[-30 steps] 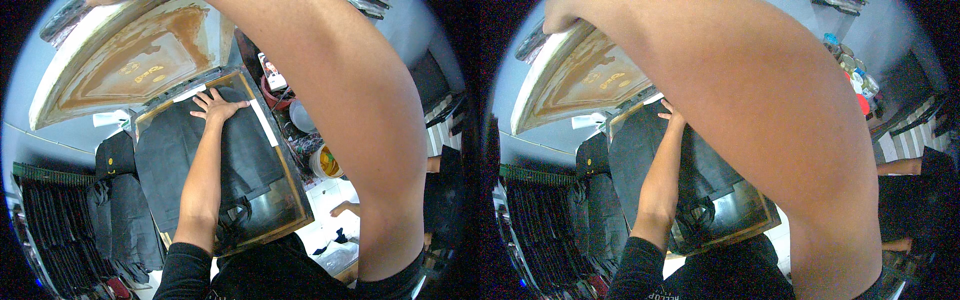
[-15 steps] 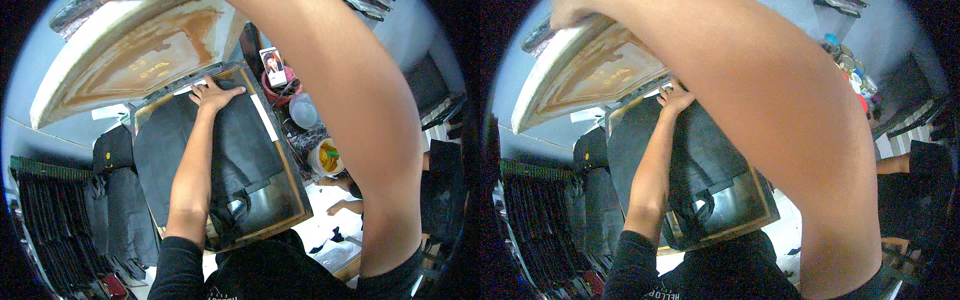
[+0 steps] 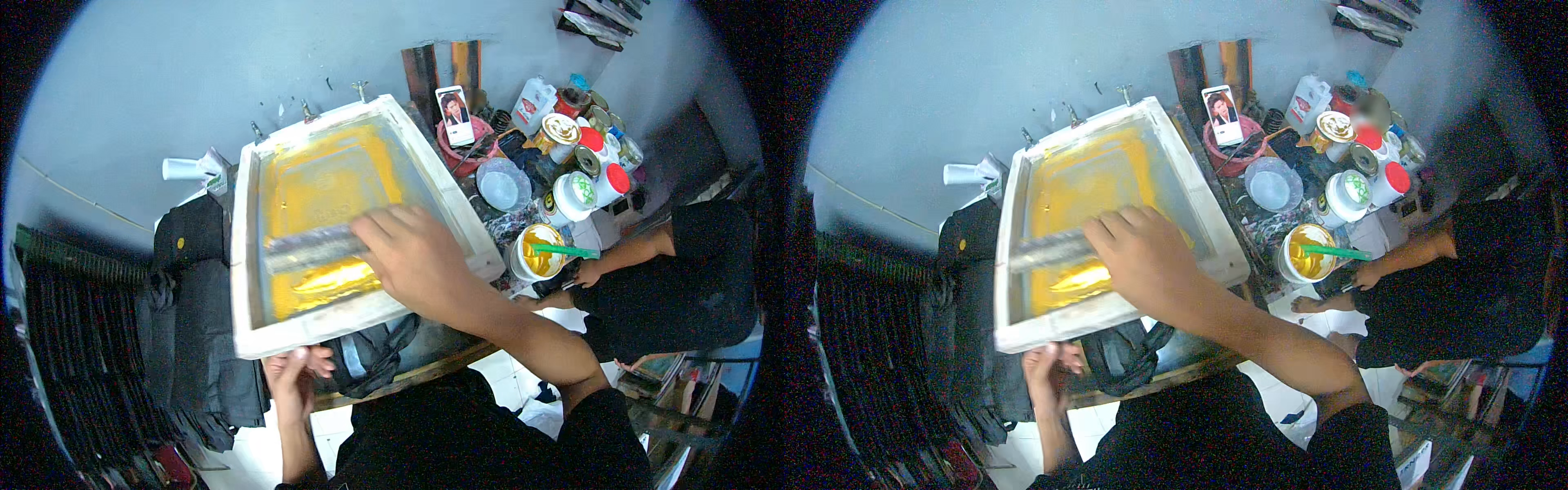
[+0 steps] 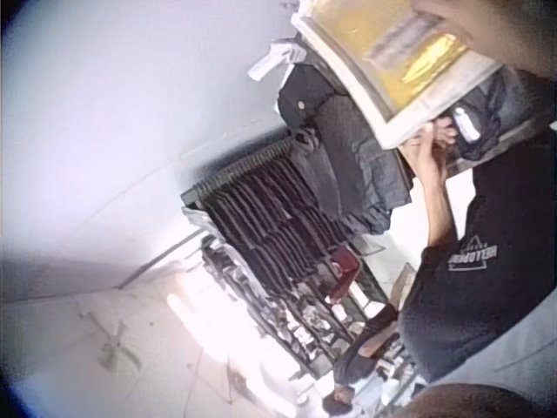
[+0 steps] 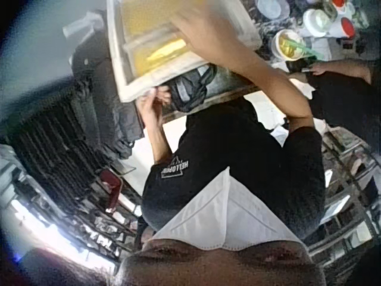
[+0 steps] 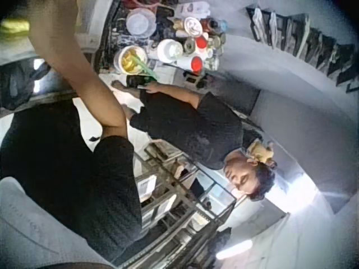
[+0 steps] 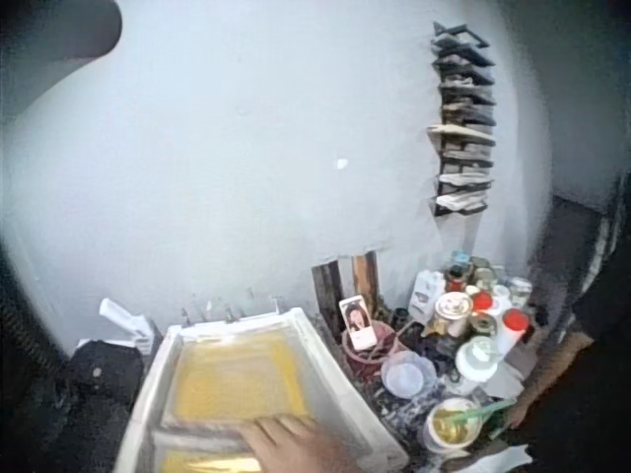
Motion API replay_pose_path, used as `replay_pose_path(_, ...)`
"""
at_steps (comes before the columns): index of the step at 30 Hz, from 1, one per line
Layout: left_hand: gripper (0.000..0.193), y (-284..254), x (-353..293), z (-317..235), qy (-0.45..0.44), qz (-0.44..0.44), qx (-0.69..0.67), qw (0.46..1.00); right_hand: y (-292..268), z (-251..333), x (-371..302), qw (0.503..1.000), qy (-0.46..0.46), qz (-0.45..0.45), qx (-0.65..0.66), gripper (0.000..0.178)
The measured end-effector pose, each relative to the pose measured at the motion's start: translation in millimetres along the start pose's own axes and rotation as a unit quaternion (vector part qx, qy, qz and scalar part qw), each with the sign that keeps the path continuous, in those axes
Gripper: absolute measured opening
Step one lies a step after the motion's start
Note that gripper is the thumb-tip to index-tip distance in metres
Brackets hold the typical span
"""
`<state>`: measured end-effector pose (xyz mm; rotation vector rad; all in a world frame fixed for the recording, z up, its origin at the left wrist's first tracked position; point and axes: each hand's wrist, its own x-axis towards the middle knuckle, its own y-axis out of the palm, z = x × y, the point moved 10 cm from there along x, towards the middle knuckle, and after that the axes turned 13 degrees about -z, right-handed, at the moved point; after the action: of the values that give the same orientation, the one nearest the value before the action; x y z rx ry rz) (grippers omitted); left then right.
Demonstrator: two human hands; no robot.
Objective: The person performs screen printing on black tote bags by placing a bag on the printing bed, lowering the screen, applying yellow ink with a squeegee, and lifting the screen to reveal the printed design. The person also stirs the yellow ink in a container with a small green tool.
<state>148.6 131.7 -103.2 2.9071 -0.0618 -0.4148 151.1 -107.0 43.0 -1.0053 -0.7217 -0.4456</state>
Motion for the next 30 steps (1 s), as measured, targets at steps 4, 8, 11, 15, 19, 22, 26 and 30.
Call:
replay_pose_path(4, 0.027, -16.8, -7.1, 51.8, -0.113, -0.016, 0.029, 0.993, 52.8, 6.8, -32.3, 0.992, -0.053, 0.088, -0.068, 0.01)
replay_pose_path(8, 0.027, -20.1, -5.0, 70.0, -0.162, 0.026, 0.025, 0.986, 61.9, -12.4, -18.9, 0.99, -0.003, 0.137, -0.019, 0.019)
replay_pose_path(11, 0.029, -22.2, -5.5, 75.9, -0.195, 0.032, 0.013, 0.98, 42.1, -8.1, -12.5, 0.991, -0.004, 0.134, -0.003, 0.026)
replay_pose_path(15, 0.026, -19.6, -4.3, 77.2, -0.203, 0.039, 0.004, 0.978, 47.7, 24.8, -46.8, 0.971, -0.011, 0.24, -0.019, 0.018)
replay_pose_path(19, 0.029, -20.0, -4.7, 79.8, -0.216, 0.036, -0.006, 0.976, 66.8, 31.6, -59.6, 0.979, -0.044, 0.197, -0.035, 0.015)
replay_pose_path(22, 0.03, -21.4, -5.5, 82.6, -0.232, 0.031, -0.015, 0.972, 99.1, -6.0, -44.2, 0.977, -0.043, 0.199, -0.06, 0.017)
replay_pose_path(26, 0.034, -22.3, -4.6, 84.3, -0.248, 0.017, -0.031, 0.968, 145.4, -69.0, 26.2, 0.978, -0.045, 0.18, -0.09, 0.022)
replay_pose_path(30, 0.044, -18.8, -12.6, 93.3, -0.331, -0.01, -0.146, 0.932, 187.9, -129.4, 90.3, 0.958, 0.01, 0.269, -0.103, 0.032)
